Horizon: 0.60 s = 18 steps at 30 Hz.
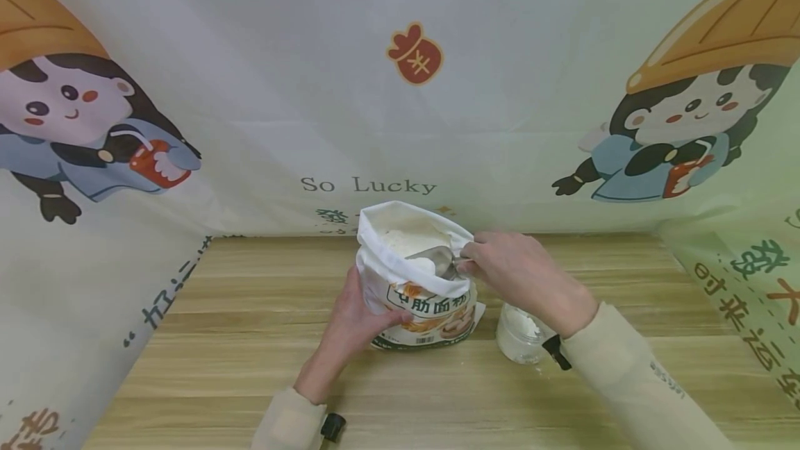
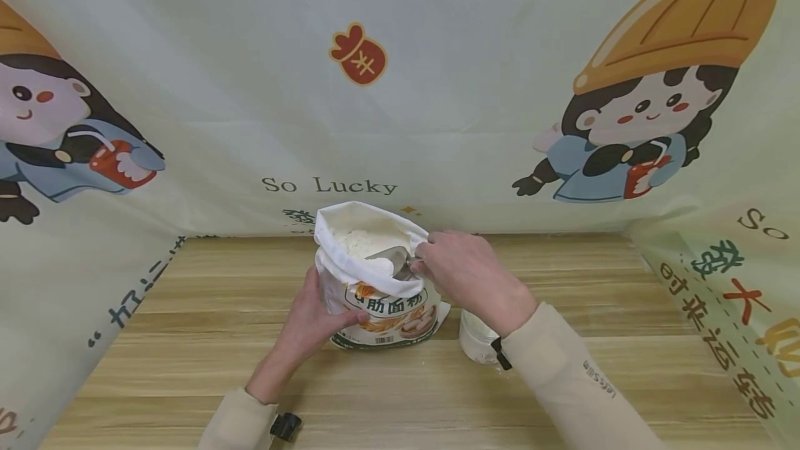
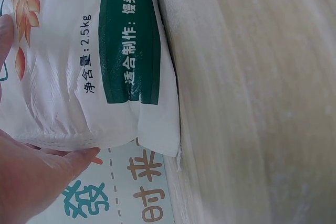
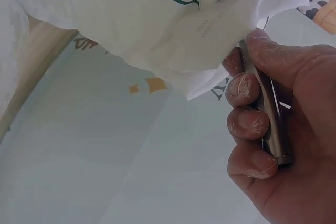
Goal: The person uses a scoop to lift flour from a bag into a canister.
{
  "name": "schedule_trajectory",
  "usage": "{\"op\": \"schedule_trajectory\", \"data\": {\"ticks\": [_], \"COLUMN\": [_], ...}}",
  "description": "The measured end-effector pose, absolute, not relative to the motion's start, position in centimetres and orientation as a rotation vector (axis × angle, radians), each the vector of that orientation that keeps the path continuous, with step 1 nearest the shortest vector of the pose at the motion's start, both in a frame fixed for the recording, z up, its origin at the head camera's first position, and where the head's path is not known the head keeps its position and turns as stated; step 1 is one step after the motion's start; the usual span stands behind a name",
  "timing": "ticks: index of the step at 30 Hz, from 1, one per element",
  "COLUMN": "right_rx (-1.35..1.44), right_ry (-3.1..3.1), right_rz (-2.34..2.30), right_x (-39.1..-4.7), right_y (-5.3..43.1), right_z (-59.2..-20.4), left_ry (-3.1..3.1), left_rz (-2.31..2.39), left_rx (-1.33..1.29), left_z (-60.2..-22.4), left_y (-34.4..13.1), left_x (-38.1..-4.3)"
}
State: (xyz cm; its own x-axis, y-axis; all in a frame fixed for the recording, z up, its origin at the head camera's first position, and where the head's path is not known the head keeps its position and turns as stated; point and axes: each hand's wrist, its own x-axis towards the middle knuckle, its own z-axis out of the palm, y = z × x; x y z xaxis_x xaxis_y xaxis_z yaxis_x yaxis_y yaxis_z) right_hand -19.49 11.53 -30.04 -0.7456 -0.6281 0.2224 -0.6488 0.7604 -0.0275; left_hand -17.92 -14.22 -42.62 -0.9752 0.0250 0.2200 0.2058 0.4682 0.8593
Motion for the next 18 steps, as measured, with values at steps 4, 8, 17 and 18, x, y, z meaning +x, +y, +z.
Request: {"op": "schedule_trajectory", "data": {"ticks": [4,8,17,18], "right_rx": [1.003,0.984,0.974,0.972], "right_ry": [-2.755,-2.748,-2.646,-2.638], "right_rz": [0.191,0.240,0.279,0.289], "right_x": [-19.5,-19.4,-19.6,-19.6], "right_y": [11.7,11.9,12.2,12.2], "right_z": [-30.4,-30.9,-32.2,-32.3], "left_ry": [-2.536,-2.537,-2.543,-2.544], "left_rz": [-1.532,-1.538,-1.509,-1.508], "left_rx": [-0.199,-0.198,-0.191,-0.188], "left_z": [-42.6,-42.6,-42.6,-42.5], "left_y": [-14.2,-14.1,-14.1,-14.1], "left_x": [-17.9,-17.8,-17.8,-17.8]}}
